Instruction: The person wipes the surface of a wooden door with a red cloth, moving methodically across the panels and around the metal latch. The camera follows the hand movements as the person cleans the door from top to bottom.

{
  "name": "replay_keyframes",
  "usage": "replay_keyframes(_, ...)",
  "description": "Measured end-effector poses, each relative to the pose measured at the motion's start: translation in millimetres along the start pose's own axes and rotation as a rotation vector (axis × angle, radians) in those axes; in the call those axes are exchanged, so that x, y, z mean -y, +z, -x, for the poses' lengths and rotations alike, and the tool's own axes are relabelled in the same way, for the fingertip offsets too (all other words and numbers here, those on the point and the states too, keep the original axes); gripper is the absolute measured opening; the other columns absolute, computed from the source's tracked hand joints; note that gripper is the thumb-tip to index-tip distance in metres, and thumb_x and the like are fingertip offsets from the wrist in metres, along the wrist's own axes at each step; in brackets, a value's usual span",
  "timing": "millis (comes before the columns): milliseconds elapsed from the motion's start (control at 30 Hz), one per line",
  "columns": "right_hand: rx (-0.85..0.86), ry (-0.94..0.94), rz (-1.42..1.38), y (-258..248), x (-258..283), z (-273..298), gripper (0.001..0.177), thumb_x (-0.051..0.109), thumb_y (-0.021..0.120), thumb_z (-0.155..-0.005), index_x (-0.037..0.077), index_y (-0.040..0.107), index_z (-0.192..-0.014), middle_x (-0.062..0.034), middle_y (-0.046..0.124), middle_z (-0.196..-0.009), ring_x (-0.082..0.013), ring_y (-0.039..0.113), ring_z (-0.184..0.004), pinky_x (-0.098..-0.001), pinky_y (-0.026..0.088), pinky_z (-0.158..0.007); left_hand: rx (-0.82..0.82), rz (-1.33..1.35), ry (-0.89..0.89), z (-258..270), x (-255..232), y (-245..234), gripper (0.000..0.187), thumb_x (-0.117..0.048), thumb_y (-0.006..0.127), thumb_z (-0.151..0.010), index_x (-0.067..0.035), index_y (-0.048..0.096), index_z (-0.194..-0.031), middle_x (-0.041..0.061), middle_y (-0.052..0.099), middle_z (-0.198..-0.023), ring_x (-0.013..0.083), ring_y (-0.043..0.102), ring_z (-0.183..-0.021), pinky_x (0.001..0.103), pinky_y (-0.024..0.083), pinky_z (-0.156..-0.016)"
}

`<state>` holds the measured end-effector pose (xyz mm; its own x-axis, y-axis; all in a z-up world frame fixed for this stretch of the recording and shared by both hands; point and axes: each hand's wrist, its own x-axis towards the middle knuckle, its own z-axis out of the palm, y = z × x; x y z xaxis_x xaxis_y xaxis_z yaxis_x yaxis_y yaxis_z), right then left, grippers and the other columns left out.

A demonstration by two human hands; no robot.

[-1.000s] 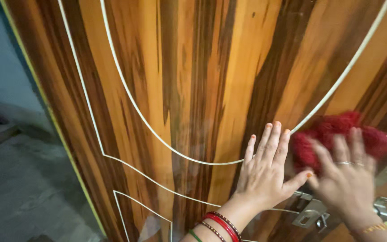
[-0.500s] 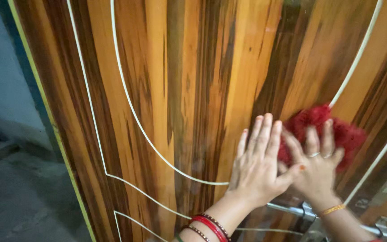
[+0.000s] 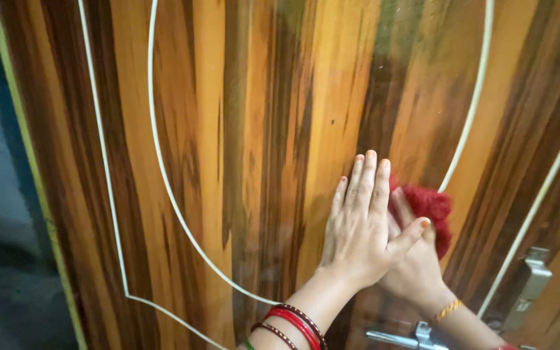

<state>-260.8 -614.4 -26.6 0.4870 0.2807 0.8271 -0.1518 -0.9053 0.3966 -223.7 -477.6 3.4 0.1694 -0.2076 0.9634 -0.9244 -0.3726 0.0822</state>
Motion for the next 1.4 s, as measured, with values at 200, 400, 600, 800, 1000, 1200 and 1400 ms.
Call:
replay_keyframes(200,-0.097,-0.094,0.146,-42.6,-76.5,-19.5,0.056,0.046,0.075,-0.072,0.027,0.065,-0.124,-0.0086,0.055,-0.141,-0.033,0.037,-0.151,-0.0591,0.039,-0.094,-0.001,-0.001,0.099,-25.2,-5.4,-0.9,0.096,-0.064,0.053,-0.099,0.0,0.027,-0.166,0.021,0.023,-0.176,0.0316,0.02,-0.167,0.05,0.019,-0.134)
replay_keyframes(400,-0.46,0.246,0.176,-63.7,-152.2,-72.3,0.058,0.035,0.066,-0.1,0.017,0.054,-0.153,-0.0173,0.043,-0.162,-0.0374,0.023,-0.163,-0.0583,0.027,-0.124,0.058,0.058,0.144,-46.3,-3.2,-11.2,0.094,-0.063,0.052,-0.101,0.002,0.029,-0.165,0.024,0.024,-0.174,0.034,0.022,-0.165,0.051,0.022,-0.131)
replay_keyframes(600,-0.497,0.232,0.149,-33.4,-82.6,-127.1,0.068,0.038,0.071,-0.094,0.015,0.058,-0.156,-0.022,0.04,-0.168,-0.0433,0.02,-0.159,-0.0672,0.022,-0.12,-0.034,0.029,0.165,-71.6,2.4,-20.8,0.096,-0.063,0.052,-0.099,0.001,0.026,-0.166,0.023,0.022,-0.175,0.0342,0.02,-0.165,0.052,0.022,-0.13)
replay_keyframes(800,-0.264,-0.276,0.206,-57.8,-60.2,-172.1,0.063,0.038,0.071,-0.084,0.012,0.062,-0.141,-0.0151,0.052,-0.155,-0.0362,0.034,-0.156,-0.0574,0.038,-0.111,-0.132,-0.024,0.144,-100.5,18.4,-29.9,0.094,-0.062,0.052,-0.101,0.001,0.024,-0.166,0.021,0.021,-0.176,0.0326,0.02,-0.165,0.052,0.021,-0.131)
replay_keyframes(1000,-0.511,-0.051,0.154,-105.4,-131.2,-189.1,0.054,0.04,0.069,-0.098,0.012,0.066,-0.144,-0.0206,0.053,-0.152,-0.0395,0.037,-0.154,-0.0586,0.035,-0.12,-0.117,-0.039,0.254,-126.0,19.4,-29.3,0.094,-0.062,0.054,-0.099,0.0,0.026,-0.164,0.021,0.023,-0.173,0.0326,0.02,-0.163,0.053,0.019,-0.13)
replay_keyframes(1200,-0.673,0.356,0.073,-95.9,-155.8,-136.0,0.052,0.038,0.062,-0.107,0.0,0.059,-0.141,-0.0286,0.049,-0.156,-0.0459,0.031,-0.158,-0.0604,0.029,-0.122,-0.089,-0.162,0.368,-175.9,24.2,-28.6,0.091,-0.063,0.05,-0.099,-0.001,0.028,-0.161,0.018,0.025,-0.171,0.0292,0.02,-0.161,0.051,0.015,-0.13)
replay_keyframes(1400,-0.696,0.475,0.043,-94.3,-155.8,-160.4,0.059,0.041,0.061,-0.103,-0.001,0.06,-0.144,-0.0311,0.047,-0.157,-0.0488,0.026,-0.155,-0.0641,0.024,-0.117,-0.086,-0.271,0.449,-226.2,30.8,-45.0,0.092,-0.066,0.046,-0.097,-0.001,0.029,-0.159,0.017,0.025,-0.169,0.0274,0.019,-0.16,0.048,0.015,-0.129)
